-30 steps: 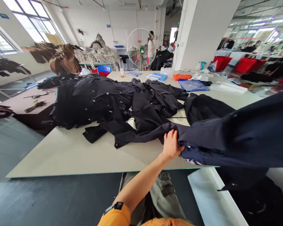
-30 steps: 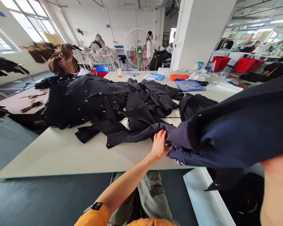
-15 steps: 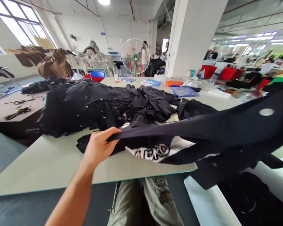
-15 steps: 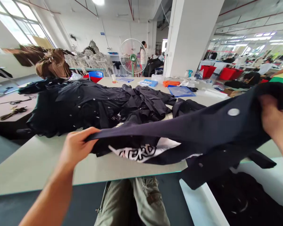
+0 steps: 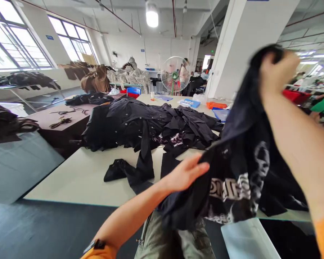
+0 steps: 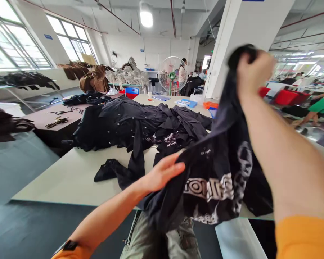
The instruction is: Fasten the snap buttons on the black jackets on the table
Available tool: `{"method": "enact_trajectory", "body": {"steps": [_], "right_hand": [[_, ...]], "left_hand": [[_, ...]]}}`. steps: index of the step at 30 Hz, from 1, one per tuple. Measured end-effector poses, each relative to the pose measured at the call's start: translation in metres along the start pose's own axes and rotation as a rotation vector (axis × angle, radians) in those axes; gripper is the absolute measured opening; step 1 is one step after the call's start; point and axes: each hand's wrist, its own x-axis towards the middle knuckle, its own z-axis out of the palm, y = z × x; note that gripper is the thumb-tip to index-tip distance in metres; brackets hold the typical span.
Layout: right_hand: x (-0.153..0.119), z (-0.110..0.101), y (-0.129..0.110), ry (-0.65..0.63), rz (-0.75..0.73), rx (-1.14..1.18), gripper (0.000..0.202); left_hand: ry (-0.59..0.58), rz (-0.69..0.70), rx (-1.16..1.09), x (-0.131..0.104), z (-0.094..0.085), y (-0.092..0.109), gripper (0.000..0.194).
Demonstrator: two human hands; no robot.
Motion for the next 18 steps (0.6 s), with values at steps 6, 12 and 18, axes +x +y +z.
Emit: {"method": "enact_trajectory", "body": {"steps": [6, 12, 18], "right_hand": [[-0.071, 0.057, -0.174, -0.281, -0.634, 0.668, 0.063], [-0.302, 0.121, -0.126, -0.864, -0.129, 0.358, 0.051], [-0.419, 0.198, -0.055, -0.924, 0.103, -0.065, 0.060]], "left_hand": [[0.785, 0.356, -0.630, 0.043, -0.104, 0.030, 0.009], [1.149, 0.066, -0.733, -0.011, -0.167, -0.071, 0.021], [1.149, -0.152, -0.722, -0.049, -0.158, -0.125, 0.018]]}}
